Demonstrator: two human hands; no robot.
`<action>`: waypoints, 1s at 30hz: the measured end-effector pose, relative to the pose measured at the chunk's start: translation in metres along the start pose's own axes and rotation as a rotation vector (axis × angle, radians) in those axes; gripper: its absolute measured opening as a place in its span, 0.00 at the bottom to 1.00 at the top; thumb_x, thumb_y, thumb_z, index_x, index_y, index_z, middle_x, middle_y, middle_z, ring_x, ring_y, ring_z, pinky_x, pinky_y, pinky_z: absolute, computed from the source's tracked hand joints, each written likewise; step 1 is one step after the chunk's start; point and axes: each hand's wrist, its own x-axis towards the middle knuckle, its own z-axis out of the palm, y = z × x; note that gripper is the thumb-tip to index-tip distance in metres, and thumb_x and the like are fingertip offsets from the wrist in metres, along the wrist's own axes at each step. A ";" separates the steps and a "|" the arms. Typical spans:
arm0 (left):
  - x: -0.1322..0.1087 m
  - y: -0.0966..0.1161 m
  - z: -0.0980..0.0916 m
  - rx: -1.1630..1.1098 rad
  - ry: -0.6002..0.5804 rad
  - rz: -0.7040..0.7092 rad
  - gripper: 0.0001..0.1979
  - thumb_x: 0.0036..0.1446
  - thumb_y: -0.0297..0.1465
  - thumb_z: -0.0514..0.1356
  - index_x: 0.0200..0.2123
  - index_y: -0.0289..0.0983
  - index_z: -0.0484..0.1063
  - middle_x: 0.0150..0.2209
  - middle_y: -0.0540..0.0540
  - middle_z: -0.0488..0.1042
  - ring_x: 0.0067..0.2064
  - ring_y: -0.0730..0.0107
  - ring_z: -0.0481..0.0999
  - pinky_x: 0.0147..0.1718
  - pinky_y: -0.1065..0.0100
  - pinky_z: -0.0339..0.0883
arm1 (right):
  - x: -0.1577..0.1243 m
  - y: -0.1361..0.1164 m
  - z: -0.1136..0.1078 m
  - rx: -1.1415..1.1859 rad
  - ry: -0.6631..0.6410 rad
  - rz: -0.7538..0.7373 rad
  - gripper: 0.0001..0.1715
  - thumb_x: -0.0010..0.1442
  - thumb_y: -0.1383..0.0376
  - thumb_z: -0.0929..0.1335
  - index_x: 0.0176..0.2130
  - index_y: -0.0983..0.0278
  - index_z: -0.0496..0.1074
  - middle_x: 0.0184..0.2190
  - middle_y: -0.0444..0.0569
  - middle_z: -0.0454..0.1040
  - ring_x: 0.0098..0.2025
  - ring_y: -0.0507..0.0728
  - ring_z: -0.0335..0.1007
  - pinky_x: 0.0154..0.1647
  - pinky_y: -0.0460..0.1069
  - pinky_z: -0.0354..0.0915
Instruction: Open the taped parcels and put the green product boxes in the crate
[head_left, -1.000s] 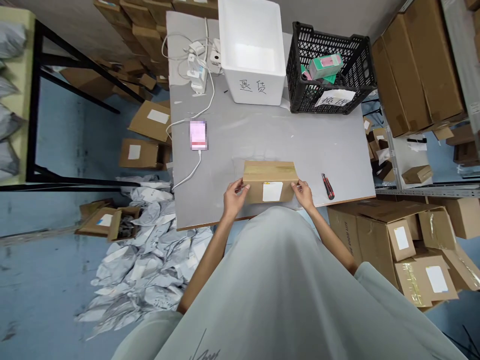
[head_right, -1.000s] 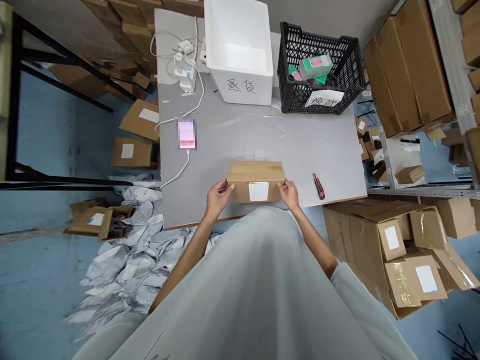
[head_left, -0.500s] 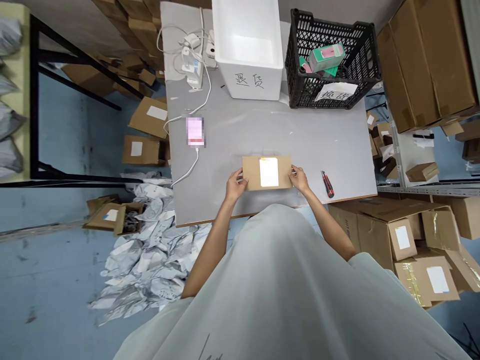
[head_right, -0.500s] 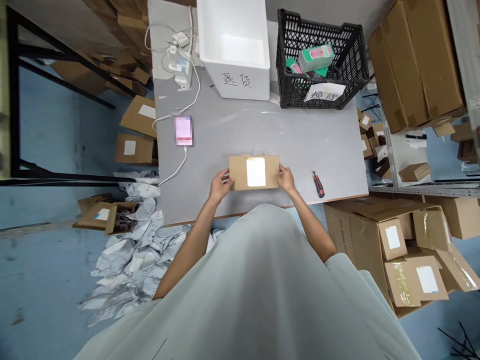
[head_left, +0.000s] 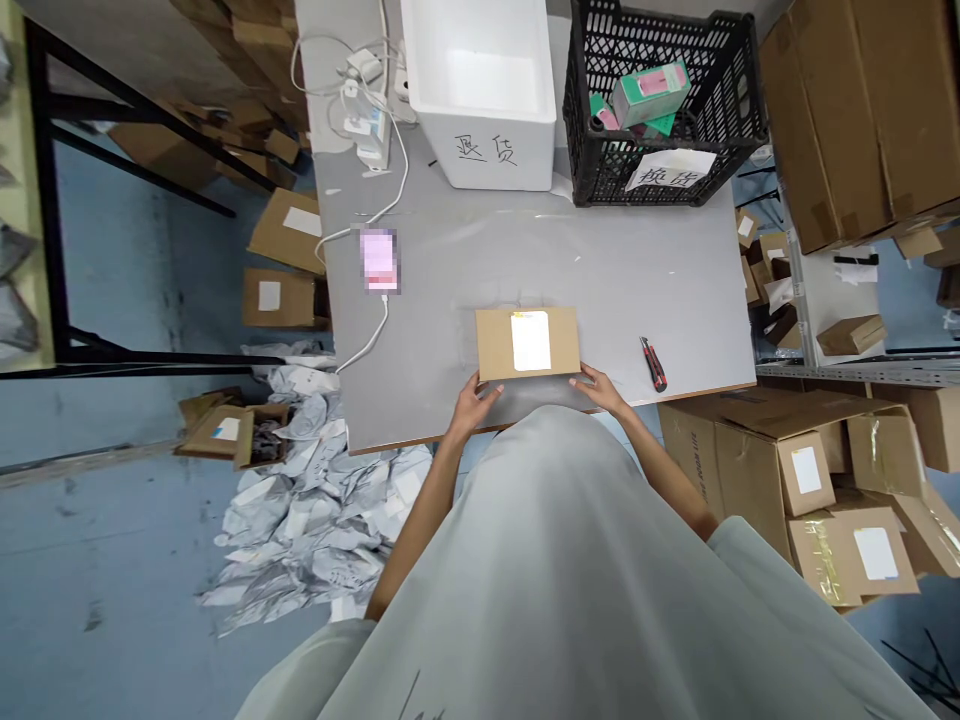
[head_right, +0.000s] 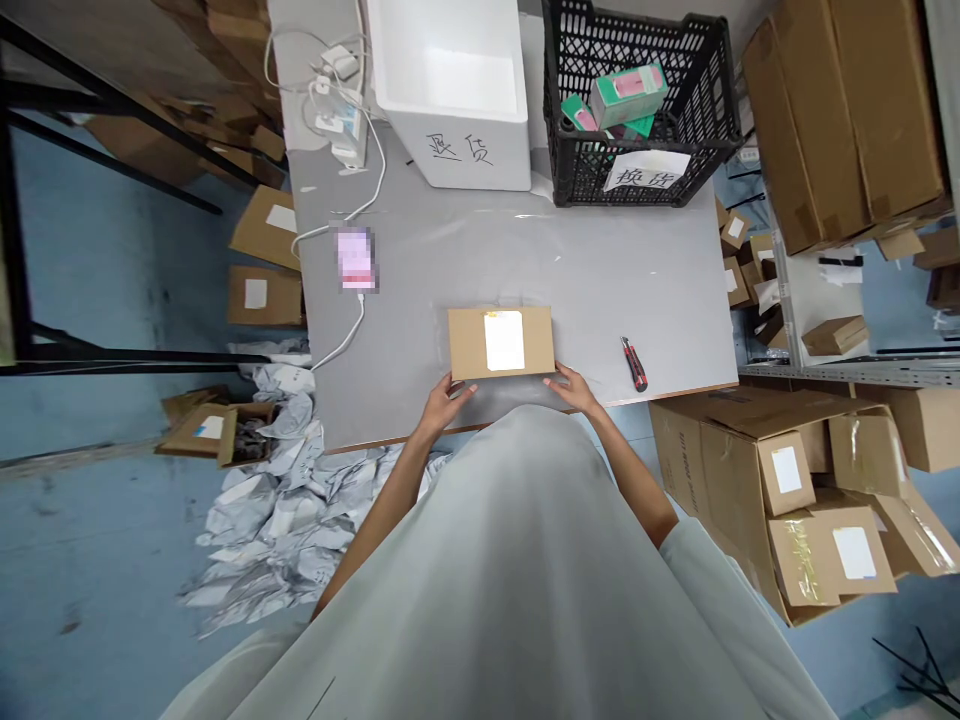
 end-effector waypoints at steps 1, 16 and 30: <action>-0.001 0.001 0.001 0.007 0.006 0.006 0.40 0.57 0.44 0.75 0.70 0.40 0.74 0.72 0.32 0.75 0.75 0.38 0.73 0.70 0.40 0.73 | -0.001 0.000 0.002 -0.001 0.011 0.008 0.49 0.59 0.35 0.79 0.69 0.56 0.81 0.70 0.55 0.79 0.75 0.71 0.70 0.75 0.69 0.70; 0.002 0.050 -0.016 -0.012 0.152 0.332 0.41 0.59 0.59 0.73 0.67 0.41 0.79 0.66 0.35 0.74 0.67 0.44 0.80 0.68 0.47 0.78 | 0.018 -0.045 -0.014 -0.083 0.228 -0.127 0.48 0.68 0.31 0.71 0.66 0.62 0.83 0.50 0.57 0.79 0.59 0.66 0.76 0.66 0.61 0.76; -0.001 0.026 0.001 -0.036 0.168 0.199 0.38 0.68 0.58 0.66 0.70 0.40 0.75 0.74 0.32 0.72 0.74 0.43 0.74 0.74 0.45 0.70 | 0.027 -0.027 -0.020 -0.006 0.211 0.056 0.41 0.73 0.36 0.66 0.67 0.60 0.80 0.60 0.59 0.83 0.62 0.66 0.81 0.67 0.64 0.77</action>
